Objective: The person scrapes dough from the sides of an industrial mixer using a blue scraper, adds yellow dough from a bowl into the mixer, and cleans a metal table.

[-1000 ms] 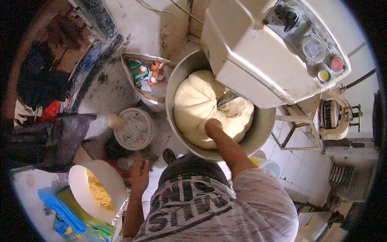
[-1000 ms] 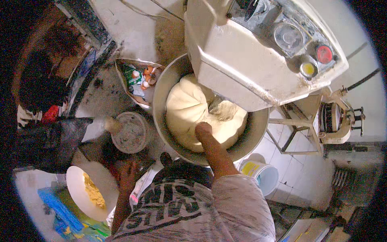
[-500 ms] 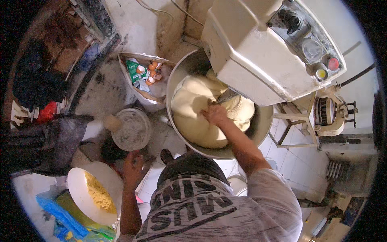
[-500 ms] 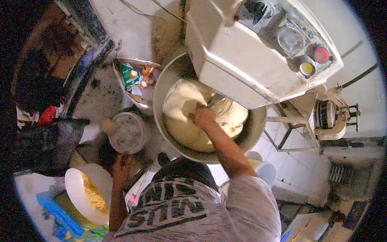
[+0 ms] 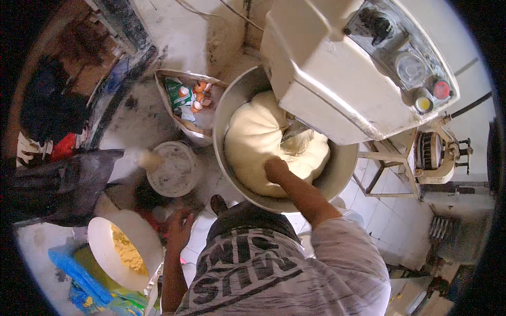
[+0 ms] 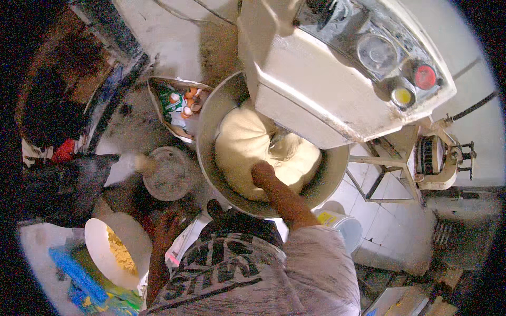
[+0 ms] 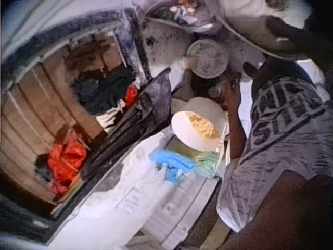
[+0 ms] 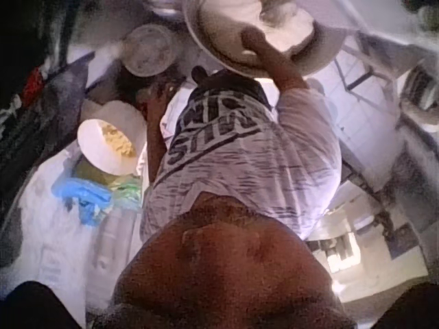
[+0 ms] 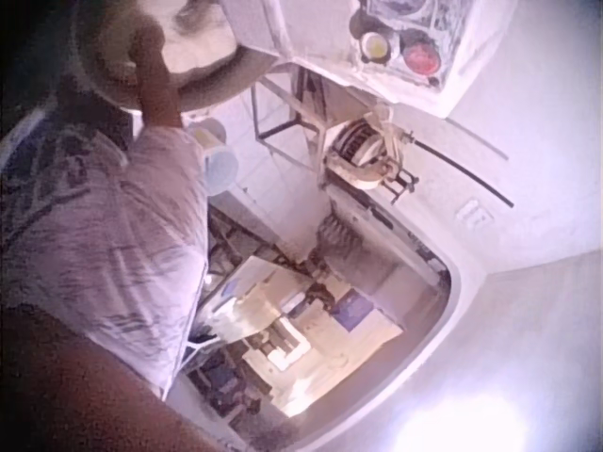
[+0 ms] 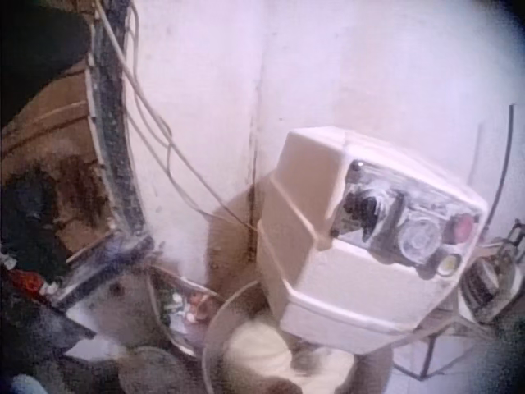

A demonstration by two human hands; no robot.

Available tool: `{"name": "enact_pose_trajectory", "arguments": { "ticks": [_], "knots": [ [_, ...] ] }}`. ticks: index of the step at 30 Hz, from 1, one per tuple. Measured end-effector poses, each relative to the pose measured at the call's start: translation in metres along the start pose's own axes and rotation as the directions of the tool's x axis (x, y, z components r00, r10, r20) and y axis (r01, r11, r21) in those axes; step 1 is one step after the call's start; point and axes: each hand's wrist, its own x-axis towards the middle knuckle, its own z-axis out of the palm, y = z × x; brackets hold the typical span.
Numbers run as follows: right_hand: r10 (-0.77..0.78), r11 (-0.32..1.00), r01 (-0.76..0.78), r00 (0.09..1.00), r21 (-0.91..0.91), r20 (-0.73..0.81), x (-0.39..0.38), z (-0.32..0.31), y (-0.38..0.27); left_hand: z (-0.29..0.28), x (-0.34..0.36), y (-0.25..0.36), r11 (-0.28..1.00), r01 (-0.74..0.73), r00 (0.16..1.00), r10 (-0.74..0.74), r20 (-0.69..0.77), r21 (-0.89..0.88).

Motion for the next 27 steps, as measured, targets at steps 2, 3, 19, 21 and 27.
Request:
{"name": "enact_pose_trajectory", "arguments": {
  "ticks": [2, 3, 19, 21, 27],
  "knots": [
    [-0.109, 0.989, 0.119, 0.988, -0.089, 0.111, -0.029, 0.015, 0.026, -0.001, 0.005, 0.003, 0.997, 0.035, 0.998, -0.038, 0.048, 0.067],
    [-0.139, 0.981, 0.161, 0.973, -0.11, 0.185, -0.037, 0.036, 0.043, -0.001, 0.007, 0.007, 0.997, 0.054, 0.997, -0.057, 0.044, 0.057],
    [0.081, 0.961, -0.043, 0.988, -0.273, 0.13, -0.005, -0.051, -0.016, -0.011, 0.0, -0.013, 0.997, 0.072, 0.994, -0.074, 0.074, 0.032],
    [0.135, 0.946, -0.116, 0.99, -0.304, 0.044, -0.015, -0.081, -0.022, -0.007, -0.007, -0.011, 0.989, 0.114, 0.992, -0.109, 0.059, -0.093],
    [0.384, 0.922, -0.386, 0.912, 0.012, -0.141, 0.027, -0.041, 0.01, -0.006, -0.013, -0.015, 0.983, 0.186, 0.971, -0.182, 0.154, -0.01]
  ]
}}
